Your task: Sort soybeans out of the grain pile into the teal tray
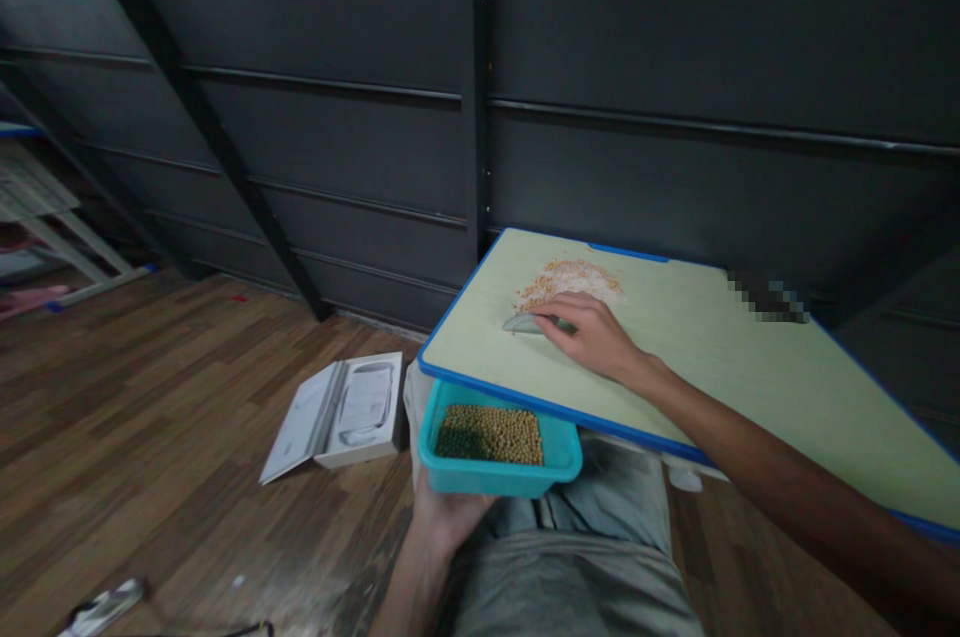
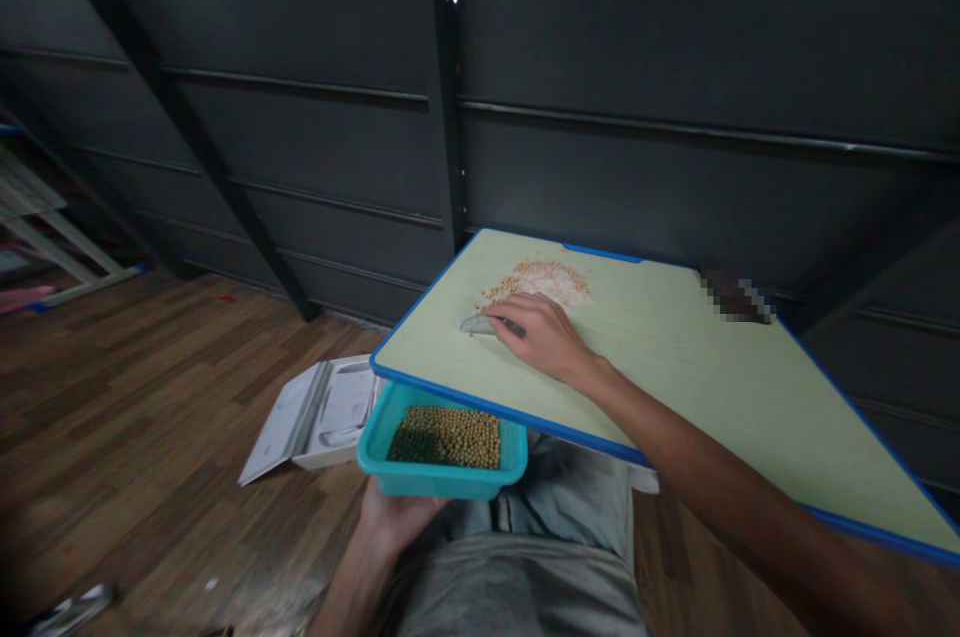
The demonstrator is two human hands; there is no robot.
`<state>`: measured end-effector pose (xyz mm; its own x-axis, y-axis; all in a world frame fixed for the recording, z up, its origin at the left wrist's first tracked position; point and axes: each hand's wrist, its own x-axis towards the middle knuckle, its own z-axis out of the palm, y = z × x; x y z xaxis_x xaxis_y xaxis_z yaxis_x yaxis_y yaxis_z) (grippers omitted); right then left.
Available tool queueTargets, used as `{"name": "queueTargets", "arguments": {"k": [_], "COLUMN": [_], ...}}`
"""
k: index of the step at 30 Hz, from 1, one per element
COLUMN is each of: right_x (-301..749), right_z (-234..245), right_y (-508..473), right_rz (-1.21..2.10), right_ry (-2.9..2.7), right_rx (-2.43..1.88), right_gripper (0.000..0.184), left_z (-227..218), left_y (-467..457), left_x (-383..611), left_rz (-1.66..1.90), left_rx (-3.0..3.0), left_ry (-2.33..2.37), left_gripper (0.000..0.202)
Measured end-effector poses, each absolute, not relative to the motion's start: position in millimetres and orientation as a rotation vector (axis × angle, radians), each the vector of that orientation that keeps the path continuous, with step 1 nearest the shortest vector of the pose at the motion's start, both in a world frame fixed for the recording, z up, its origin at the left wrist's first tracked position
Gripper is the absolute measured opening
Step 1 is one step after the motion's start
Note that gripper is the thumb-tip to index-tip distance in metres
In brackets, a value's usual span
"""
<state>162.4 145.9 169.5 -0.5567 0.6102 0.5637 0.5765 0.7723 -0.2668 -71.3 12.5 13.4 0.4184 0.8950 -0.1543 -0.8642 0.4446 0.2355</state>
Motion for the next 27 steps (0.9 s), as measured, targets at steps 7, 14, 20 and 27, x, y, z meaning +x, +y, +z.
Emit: {"name": "queueTargets", "arguments": {"k": [7,14,20,27], "right_x": [159,156,146,145], "right_z": [167,171,171,170], "right_y": [142,136,114,109], "right_rz": [0.085,0.2,0.304,0.254], "right_ry": [-2.278,-2.299,-2.379,-2.308], "right_rx": [-0.85,-0.79,-0.496,-0.466], "right_gripper": [0.021,0.02,0.02,0.017], "left_z": [14,16,23,27], "left_y": [11,12,13,10], "left_x": [-71,-69,-66,-66], "left_rz": [1.111,1.111,1.097,1.09], "left_rx": [0.111,0.094,0.089,0.062], "left_ry": [0.25,0.279,0.264,0.303], "left_gripper": [0.051,0.052,0.049,0.045]}}
